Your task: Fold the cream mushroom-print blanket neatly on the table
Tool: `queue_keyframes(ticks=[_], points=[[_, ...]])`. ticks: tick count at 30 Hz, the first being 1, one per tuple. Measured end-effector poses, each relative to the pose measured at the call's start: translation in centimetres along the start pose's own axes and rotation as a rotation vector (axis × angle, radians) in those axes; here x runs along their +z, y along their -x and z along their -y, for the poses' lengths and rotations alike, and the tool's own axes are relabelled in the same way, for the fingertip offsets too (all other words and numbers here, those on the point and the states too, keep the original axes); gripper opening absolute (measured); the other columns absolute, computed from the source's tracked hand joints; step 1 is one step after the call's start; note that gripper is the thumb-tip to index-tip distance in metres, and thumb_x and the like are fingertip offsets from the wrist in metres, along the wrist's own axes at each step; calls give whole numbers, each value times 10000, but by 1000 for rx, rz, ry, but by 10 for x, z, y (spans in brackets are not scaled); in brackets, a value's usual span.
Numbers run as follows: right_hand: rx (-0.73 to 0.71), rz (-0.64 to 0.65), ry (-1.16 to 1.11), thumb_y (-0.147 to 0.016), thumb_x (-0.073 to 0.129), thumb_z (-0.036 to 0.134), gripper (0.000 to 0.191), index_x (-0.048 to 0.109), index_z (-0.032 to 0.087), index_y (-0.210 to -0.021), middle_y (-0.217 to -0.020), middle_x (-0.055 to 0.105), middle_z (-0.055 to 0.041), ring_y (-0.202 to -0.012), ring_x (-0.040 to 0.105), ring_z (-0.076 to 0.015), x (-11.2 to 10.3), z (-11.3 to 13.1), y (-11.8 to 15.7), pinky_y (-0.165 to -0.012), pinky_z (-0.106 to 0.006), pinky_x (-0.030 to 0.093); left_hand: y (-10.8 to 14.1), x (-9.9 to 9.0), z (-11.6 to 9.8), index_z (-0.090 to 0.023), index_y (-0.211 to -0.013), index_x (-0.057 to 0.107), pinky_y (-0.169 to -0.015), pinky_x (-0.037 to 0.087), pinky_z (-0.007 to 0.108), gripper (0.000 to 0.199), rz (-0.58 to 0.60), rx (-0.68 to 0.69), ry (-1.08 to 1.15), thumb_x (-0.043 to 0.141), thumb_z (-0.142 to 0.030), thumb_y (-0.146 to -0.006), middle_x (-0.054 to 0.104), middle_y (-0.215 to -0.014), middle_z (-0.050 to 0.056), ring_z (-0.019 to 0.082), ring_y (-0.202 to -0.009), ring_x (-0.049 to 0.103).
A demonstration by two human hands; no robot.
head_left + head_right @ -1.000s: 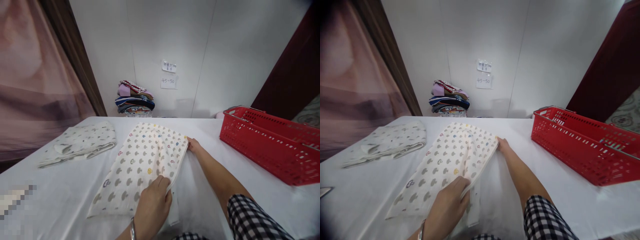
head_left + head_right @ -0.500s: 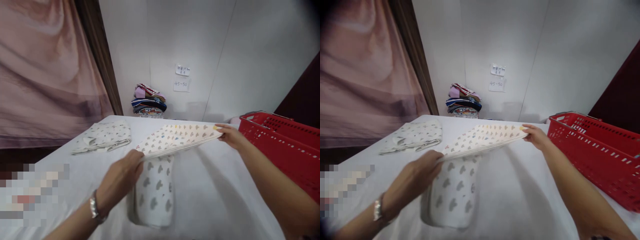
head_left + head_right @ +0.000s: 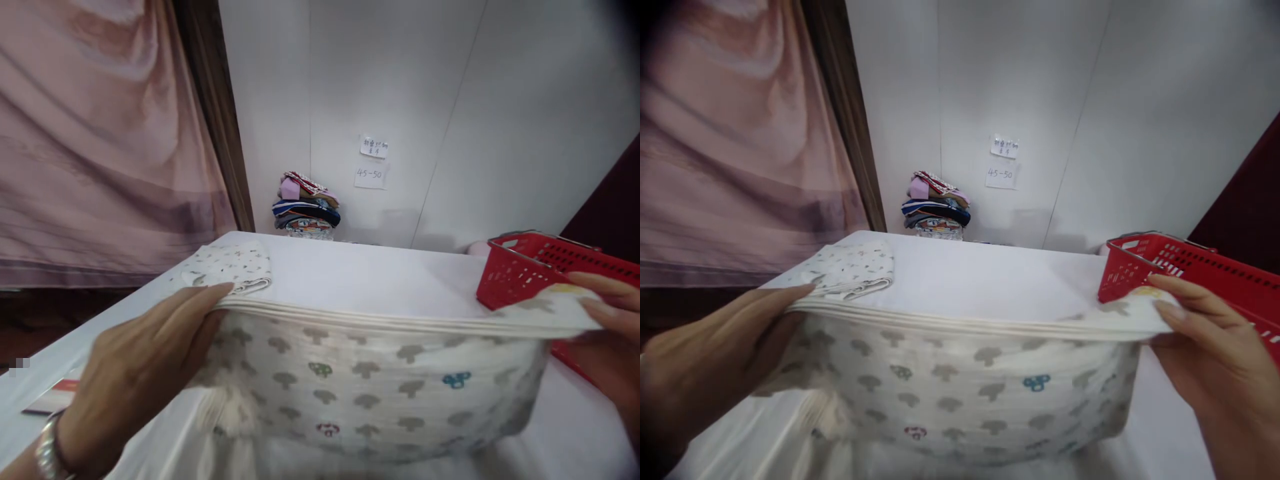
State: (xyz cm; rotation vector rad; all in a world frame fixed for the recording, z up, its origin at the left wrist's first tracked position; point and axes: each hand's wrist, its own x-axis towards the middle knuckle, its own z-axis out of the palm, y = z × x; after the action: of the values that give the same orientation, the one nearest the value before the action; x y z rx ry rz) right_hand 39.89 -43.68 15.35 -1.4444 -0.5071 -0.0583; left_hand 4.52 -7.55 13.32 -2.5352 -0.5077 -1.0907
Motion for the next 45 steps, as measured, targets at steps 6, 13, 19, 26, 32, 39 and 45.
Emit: queue_keyframes(ticks=[6, 13, 19, 26, 32, 39, 45], points=[[209, 76, -238, -561, 764, 151, 281, 657, 144, -821, -715, 615, -21, -615, 606, -128, 71, -45, -89, -524, -229, 539, -99, 65, 17, -233, -1126, 534, -543, 433, 281, 289, 300, 156, -166, 383, -220, -880, 641, -969, 67, 229, -818, 632], [-213, -11, -216, -795, 582, 23, 426, 413, -92, -1169, -858, 622, -90, -676, 604, -79, 114, 5, -241, -641, -305, 464, -275, 93, 31, -62, -1165, 477, -839, 389, 402, 358, 183, 59, -218, 255, -260, -965, 559, -1090, 124, 217, -970, 564], [-297, 15, -241, -773, 633, 60, 421, 483, 2, -1161, -943, 633, -92, -694, 620, -76, 86, 16, -232, -682, -315, 486, -287, 86, 35, -113, -1209, 457, -833, 375, 346, 384, 52, 130, -172, 216, -298, -974, 537, -1068, 77, 182, -949, 536], [240, -3, -166, -637, 706, 87, 239, 648, 130, -865, -832, 674, -54, -650, 643, -136, 45, -136, -118, -532, -193, 558, -130, 203, -5, -165, -1120, 514, -616, 402, 255, 277, 428, 492, 5, 362, -109, -896, 599, -965, 76, 155, -802, 561], [652, 28, -2, -593, 747, 160, 311, 639, 170, -884, -698, 674, -22, -593, 655, -155, 11, -237, -33, -573, -228, 584, -3, 266, -53, -184, -1068, 508, -619, 457, 268, 296, 439, 483, 151, 384, -39, -841, 605, -866, 49, 155, -756, 575], [634, 118, 139, -567, 777, 319, 423, 661, 212, -959, -736, 671, 6, -604, 640, -153, -20, -194, 2, -591, -229, 559, 18, 211, -49, -195, -1119, 474, -588, 442, 271, 327, 325, 469, 213, 316, -52, -872, 603, -853, 39, 149, -725, 565], [739, 183, 339, -574, 739, 421, 416, 668, 240, -942, -588, 618, 11, -537, 609, -174, -33, -200, 35, -424, -237, 442, 56, 190, -56, -202, -1108, 506, -614, 440, 285, 297, 393, 492, 223, 363, -80, -877, 610, -825, 24, 157, -730, 565]])
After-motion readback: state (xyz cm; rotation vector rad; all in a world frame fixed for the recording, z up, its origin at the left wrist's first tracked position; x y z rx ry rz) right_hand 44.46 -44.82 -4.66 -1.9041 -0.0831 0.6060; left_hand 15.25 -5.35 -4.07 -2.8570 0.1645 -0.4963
